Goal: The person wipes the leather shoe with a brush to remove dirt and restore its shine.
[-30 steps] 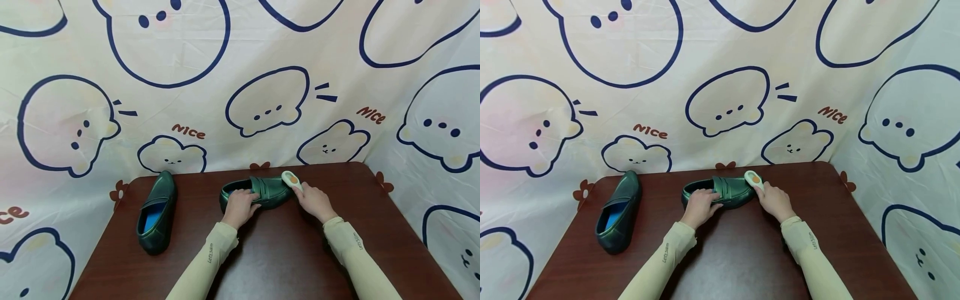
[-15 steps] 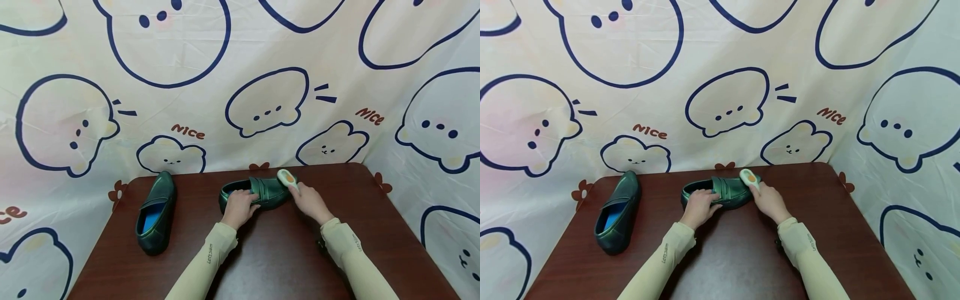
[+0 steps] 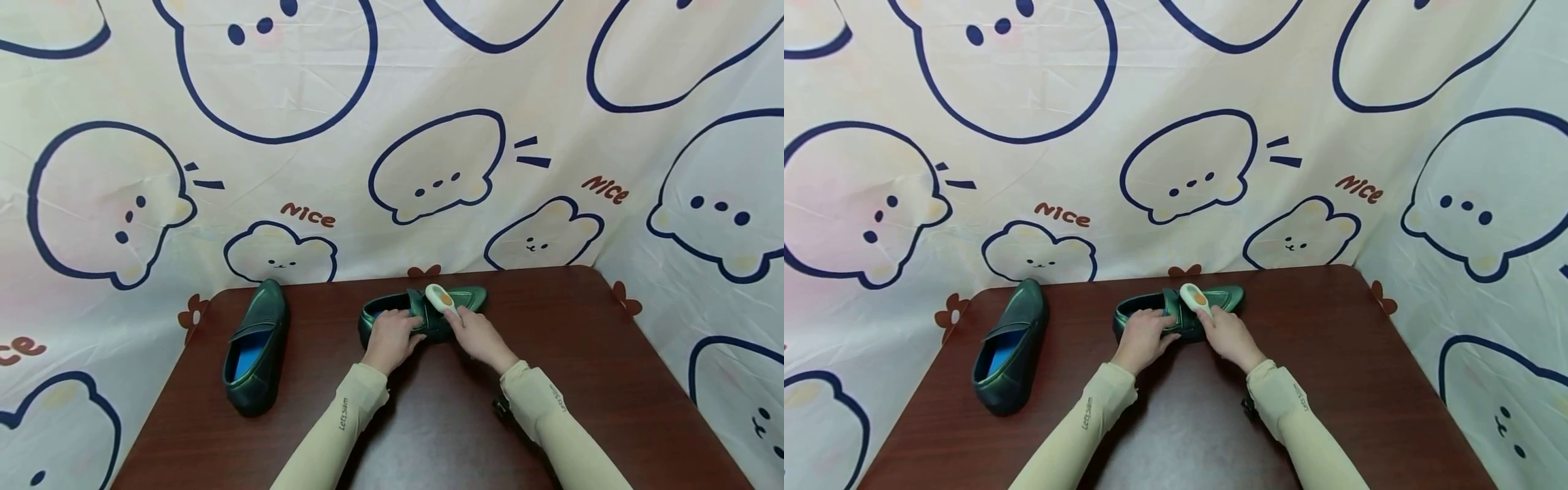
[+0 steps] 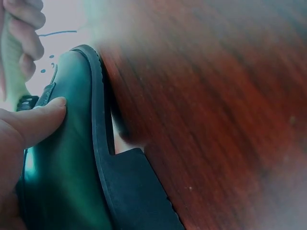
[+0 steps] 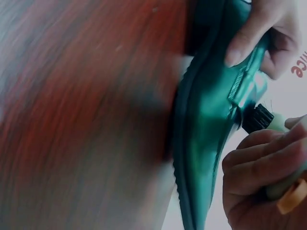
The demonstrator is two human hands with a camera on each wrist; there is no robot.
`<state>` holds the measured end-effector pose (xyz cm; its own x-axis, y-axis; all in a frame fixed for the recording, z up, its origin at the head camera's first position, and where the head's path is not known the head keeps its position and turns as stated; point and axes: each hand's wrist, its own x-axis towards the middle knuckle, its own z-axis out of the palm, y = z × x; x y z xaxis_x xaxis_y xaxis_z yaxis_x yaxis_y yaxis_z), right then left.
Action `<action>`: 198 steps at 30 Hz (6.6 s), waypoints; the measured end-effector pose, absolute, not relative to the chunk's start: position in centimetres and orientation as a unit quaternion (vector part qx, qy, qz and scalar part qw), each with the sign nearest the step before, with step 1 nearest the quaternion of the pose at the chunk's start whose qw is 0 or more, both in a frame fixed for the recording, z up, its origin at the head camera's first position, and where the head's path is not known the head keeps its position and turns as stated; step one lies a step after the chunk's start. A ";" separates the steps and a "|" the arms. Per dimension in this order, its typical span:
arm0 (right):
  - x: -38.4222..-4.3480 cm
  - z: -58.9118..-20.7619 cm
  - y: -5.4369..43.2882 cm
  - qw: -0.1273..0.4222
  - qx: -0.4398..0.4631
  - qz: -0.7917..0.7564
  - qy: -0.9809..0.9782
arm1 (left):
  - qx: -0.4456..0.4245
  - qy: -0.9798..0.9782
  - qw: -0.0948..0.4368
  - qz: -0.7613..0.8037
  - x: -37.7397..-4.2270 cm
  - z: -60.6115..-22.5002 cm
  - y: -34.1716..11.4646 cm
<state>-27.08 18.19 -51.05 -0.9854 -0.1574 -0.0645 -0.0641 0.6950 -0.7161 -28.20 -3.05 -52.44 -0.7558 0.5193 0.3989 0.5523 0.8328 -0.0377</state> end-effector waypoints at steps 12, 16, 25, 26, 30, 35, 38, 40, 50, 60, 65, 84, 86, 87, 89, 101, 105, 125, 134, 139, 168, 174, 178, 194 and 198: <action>-28.3 -52.2 22.3 0.013 -0.015 -0.289 0.957 | -0.286 -0.939 0.186 -0.040 -28.1 -52.4 -3.1; -28.2 -51.8 23.4 -0.002 0.000 -0.268 0.963 | -0.285 -0.939 0.189 -0.034 -28.1 -52.4 -3.1; -28.3 -51.3 25.0 -0.081 0.060 -0.193 0.976 | -0.286 -0.939 0.187 -0.045 -28.1 -52.5 -2.9; -28.3 -51.3 25.0 -0.085 0.063 -0.191 0.976 | -0.288 -0.938 0.189 -0.047 -28.1 -52.5 -3.0; -28.6 -50.8 24.8 -0.090 0.051 -0.205 0.973 | -0.291 -0.935 0.198 -0.050 -28.1 -52.6 -3.3; -28.9 -50.6 23.8 -0.065 0.010 -0.236 0.970 | -0.272 -0.940 0.195 -0.072 -27.9 -52.3 -3.5; -28.8 -50.9 23.5 -0.046 0.004 -0.236 0.971 | -0.228 -0.951 0.167 -0.124 -27.8 -51.5 -2.9; -28.7 -51.2 23.4 -0.042 0.006 -0.232 0.972 | -0.190 -0.957 0.140 -0.167 -27.9 -50.8 -2.4; -28.5 -51.4 22.8 -0.038 0.002 -0.242 0.970 | -0.114 -0.930 -0.055 -0.346 -30.4 -48.2 -0.3; -28.3 -50.6 20.3 -0.008 -0.026 -0.311 0.950 | -0.078 -0.915 -0.001 -0.396 -29.3 -49.3 0.7; -28.0 -50.3 18.6 0.002 -0.041 -0.327 0.944 | -0.090 -0.914 0.051 -0.391 -27.9 -50.1 0.9; -26.9 -51.4 20.0 -0.061 -0.016 -0.234 0.970 | -0.139 -0.901 0.142 -0.386 -26.4 -51.7 0.8; -26.8 -51.5 20.6 -0.071 -0.014 -0.229 0.971 | -0.135 -0.903 0.141 -0.383 -26.4 -51.6 0.8; -26.7 -51.5 20.8 -0.078 -0.012 -0.227 0.971 | -0.134 -0.904 0.140 -0.382 -26.4 -51.6 0.9; -26.6 -51.5 21.5 -0.091 -0.005 -0.220 0.971 | -0.133 -0.904 0.134 -0.383 -26.5 -51.6 0.9; -26.5 -50.5 23.9 -0.149 0.063 -0.181 0.970 | -0.133 -0.903 0.117 -0.391 -26.8 -51.5 0.6; -26.5 -50.1 23.1 -0.162 0.032 -0.194 0.967 | -0.130 -0.901 0.118 -0.396 -26.4 -51.8 0.6; -26.6 -50.8 18.4 -0.053 -0.047 -0.315 0.946 | -0.131 -0.893 0.134 -0.408 -25.8 -52.2 0.7; -26.2 -51.4 21.5 -0.091 -0.005 -0.251 0.964 | -0.128 -0.898 0.124 -0.403 -26.1 -52.1 0.8; -25.8 -51.5 22.7 -0.111 0.014 -0.244 0.963 | -0.125 -0.897 0.120 -0.406 -26.2 -52.0 0.6; -25.3 -50.6 18.3 -0.101 -0.043 -0.307 0.945 | -0.133 -0.889 0.118 -0.423 -24.9 -53.3 0.5; -25.2 -51.1 20.3 -0.140 0.004 -0.245 0.959 | -0.132 -0.890 0.118 -0.420 -25.0 -53.1 0.2; -25.1 -51.2 21.7 -0.158 0.025 -0.238 0.958 | -0.126 -0.893 0.111 -0.418 -25.2 -53.0 0.0; -25.3 -50.0 26.2 -0.203 0.098 -0.256 0.940 | -0.154 -0.887 0.157 -0.407 -24.5 -53.4 0.5; -25.4 -49.5 25.8 -0.221 0.092 -0.269 0.933 | -0.187 -0.880 0.198 -0.389 -24.8 -53.5 0.3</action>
<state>-25.37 25.82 -49.54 -0.8855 0.2898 0.3632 0.0524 0.8390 -0.5416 -24.81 0.32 -53.55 -0.8514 0.1751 0.4945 0.4837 0.6269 0.6108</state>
